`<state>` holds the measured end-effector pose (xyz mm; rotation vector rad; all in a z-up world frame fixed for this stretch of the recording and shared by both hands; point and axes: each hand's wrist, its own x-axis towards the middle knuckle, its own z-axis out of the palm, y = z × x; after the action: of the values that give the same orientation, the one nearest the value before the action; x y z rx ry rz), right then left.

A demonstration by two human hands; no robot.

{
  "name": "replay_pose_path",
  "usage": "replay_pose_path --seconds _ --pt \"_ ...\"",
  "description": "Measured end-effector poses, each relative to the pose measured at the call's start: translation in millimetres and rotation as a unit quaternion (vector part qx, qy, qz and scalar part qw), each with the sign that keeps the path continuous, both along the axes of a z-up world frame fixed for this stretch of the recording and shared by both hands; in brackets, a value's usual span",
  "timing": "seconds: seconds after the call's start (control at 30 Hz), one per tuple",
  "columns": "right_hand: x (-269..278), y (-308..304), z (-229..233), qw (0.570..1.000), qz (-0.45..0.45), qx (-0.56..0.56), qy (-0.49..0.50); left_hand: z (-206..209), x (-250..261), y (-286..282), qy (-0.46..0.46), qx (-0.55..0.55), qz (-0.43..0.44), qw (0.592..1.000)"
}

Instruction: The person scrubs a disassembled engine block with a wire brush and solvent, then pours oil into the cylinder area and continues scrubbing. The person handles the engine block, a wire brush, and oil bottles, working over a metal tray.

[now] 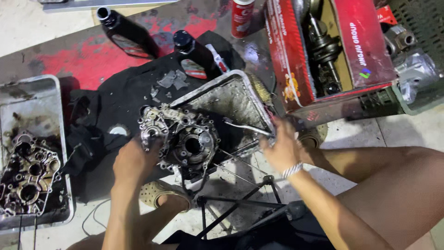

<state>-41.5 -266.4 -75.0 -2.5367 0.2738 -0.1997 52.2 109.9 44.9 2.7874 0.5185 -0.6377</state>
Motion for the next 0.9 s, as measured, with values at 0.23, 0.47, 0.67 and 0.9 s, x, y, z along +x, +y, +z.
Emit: replay_pose_path --seconds 0.23,0.47,0.67,0.9 --pt "-4 -12 -52 0.957 -0.124 0.199 0.172 -95 -18 48 0.062 -0.364 0.392 0.843" --pt "-32 17 -42 0.912 -0.155 0.348 0.153 -112 -24 45 0.001 -0.496 0.434 0.752" --pt "-81 71 -40 0.875 -0.108 0.428 0.198 -109 -27 82 -0.032 -0.643 0.381 0.663" --pt "-74 72 -24 0.805 -0.156 0.475 0.318 -105 -55 102 -0.062 -0.546 0.395 0.736"
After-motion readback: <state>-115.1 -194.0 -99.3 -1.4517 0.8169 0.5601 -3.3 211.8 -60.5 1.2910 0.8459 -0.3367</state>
